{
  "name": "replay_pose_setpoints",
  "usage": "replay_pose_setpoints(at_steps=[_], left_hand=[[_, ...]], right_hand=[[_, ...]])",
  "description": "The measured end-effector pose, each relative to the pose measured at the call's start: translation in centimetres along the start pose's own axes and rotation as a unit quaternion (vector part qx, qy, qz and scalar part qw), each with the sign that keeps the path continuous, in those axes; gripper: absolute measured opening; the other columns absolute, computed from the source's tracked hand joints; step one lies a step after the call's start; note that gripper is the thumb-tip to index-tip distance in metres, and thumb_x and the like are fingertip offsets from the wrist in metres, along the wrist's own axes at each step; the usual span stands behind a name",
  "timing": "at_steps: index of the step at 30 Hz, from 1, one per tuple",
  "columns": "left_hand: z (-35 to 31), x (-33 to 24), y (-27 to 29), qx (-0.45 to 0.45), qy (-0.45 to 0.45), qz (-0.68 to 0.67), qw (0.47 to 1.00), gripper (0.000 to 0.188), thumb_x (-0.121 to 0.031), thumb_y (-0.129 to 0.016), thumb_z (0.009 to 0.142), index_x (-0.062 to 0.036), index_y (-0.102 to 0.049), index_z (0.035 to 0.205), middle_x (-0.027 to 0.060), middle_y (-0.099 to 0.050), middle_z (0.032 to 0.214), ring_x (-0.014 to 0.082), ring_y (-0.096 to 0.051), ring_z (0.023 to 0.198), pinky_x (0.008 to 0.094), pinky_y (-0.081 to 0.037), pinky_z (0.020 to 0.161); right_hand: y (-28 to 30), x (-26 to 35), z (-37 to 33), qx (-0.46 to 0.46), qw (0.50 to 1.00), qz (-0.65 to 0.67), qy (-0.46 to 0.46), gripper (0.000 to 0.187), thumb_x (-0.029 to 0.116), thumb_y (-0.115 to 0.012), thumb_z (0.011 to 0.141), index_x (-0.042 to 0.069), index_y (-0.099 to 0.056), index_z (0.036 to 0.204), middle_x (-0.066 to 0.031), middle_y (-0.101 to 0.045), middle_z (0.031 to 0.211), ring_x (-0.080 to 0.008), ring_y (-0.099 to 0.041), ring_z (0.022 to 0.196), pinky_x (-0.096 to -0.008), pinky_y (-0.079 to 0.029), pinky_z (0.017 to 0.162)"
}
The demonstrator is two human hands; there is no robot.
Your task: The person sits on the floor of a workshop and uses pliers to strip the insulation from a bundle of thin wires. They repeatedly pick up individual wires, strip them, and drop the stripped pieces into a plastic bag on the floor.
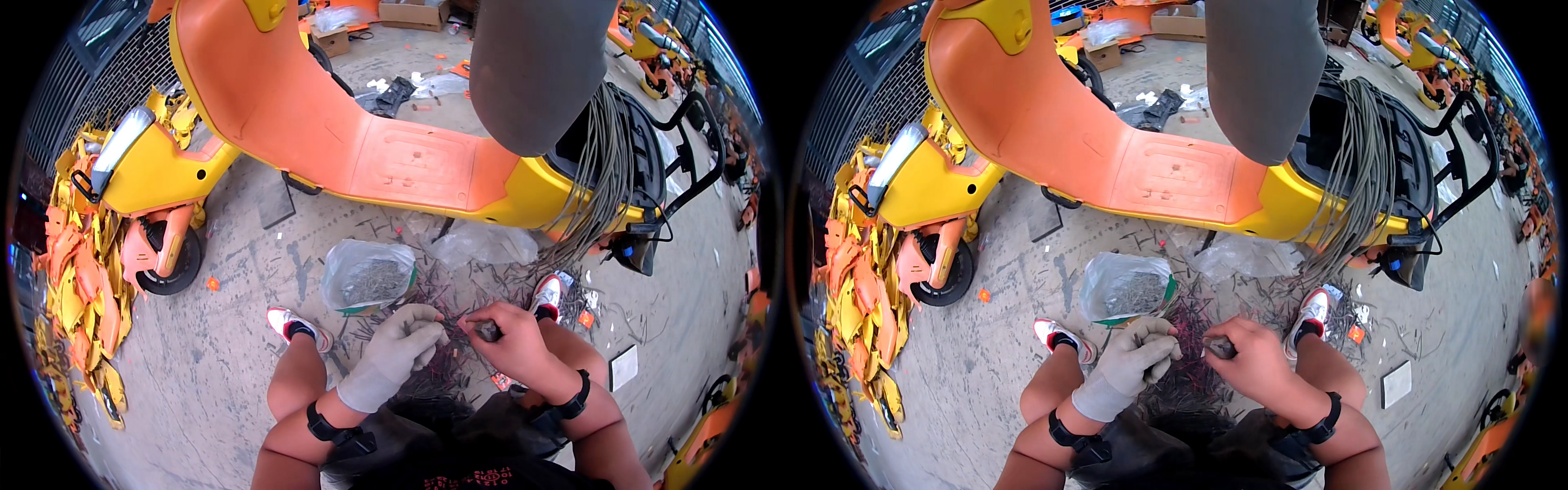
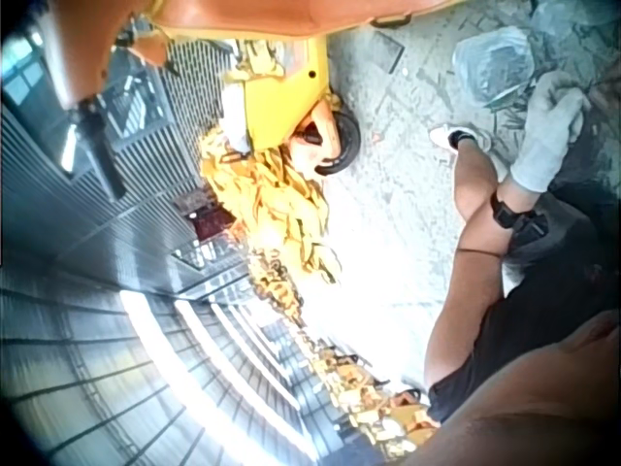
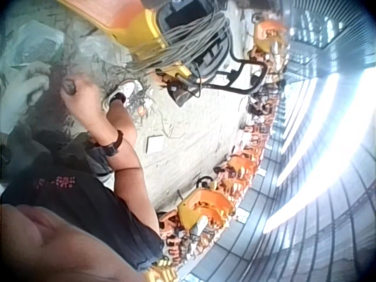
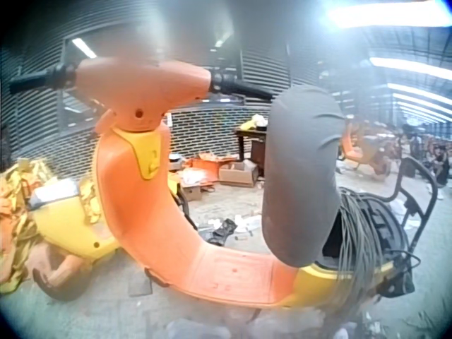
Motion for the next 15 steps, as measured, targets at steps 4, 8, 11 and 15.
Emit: replay_pose_setpoints(at_steps=[4,8,11,15], left_hand=[[-0.38,-0.83,-0.68,0.008,-0.029,0.047,0.998,0.022,-0.011,-0.060,0.095,-0.0025,-0.054,0.114,0.0084,-0.066,0.086,0.0084,-0.052,0.058,0.0219,-0.036,0.048],[-0.32,-0.78,-0.91,0.010,-0.044,0.051,0.998,0.021,-0.006,-0.062,0.093,-0.0017,-0.054,0.112,0.0061,-0.065,0.083,0.0080,-0.055,0.060,0.0219,-0.040,0.052],[-0.33,-0.83,-0.85,0.004,-0.036,0.073,0.997,0.021,-0.004,-0.064,0.092,-0.0008,-0.055,0.110,0.0039,-0.063,0.082,0.0070,-0.054,0.060,0.0214,-0.041,0.052],[-0.36,-0.87,-0.97,-0.006,-0.024,0.093,0.995,0.021,-0.005,-0.066,0.091,0.0004,-0.055,0.109,0.0024,-0.061,0.080,0.0058,-0.053,0.060,0.0197,-0.040,0.051]], right_hand=[[-0.65,0.35,-0.14,0.011,1.000,-0.003,0.008,0.020,0.008,-0.076,0.075,0.005,-0.069,0.094,-0.0119,-0.068,0.087,-0.0301,-0.067,0.081,-0.0360,-0.054,0.071],[-0.58,0.86,0.09,0.008,1.000,0.026,-0.001,0.018,0.008,-0.076,0.076,0.005,-0.070,0.092,-0.0118,-0.068,0.085,-0.0298,-0.067,0.079,-0.0355,-0.054,0.070],[-0.52,0.83,0.09,-0.002,0.999,0.037,-0.002,0.016,0.008,-0.076,0.076,0.005,-0.070,0.091,-0.0120,-0.068,0.084,-0.0296,-0.067,0.078,-0.0353,-0.054,0.070],[-0.47,0.95,-0.04,-0.010,0.999,0.034,0.013,0.016,0.008,-0.076,0.076,0.005,-0.070,0.091,-0.0119,-0.068,0.084,-0.0294,-0.067,0.077,-0.0352,-0.054,0.070]])
Point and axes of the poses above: each hand's wrist, its own z-axis towards the middle knuckle, its own y-axis out of the back of the hand, x = y × z, the point moved 9 cm from there along z, towards the middle knuckle
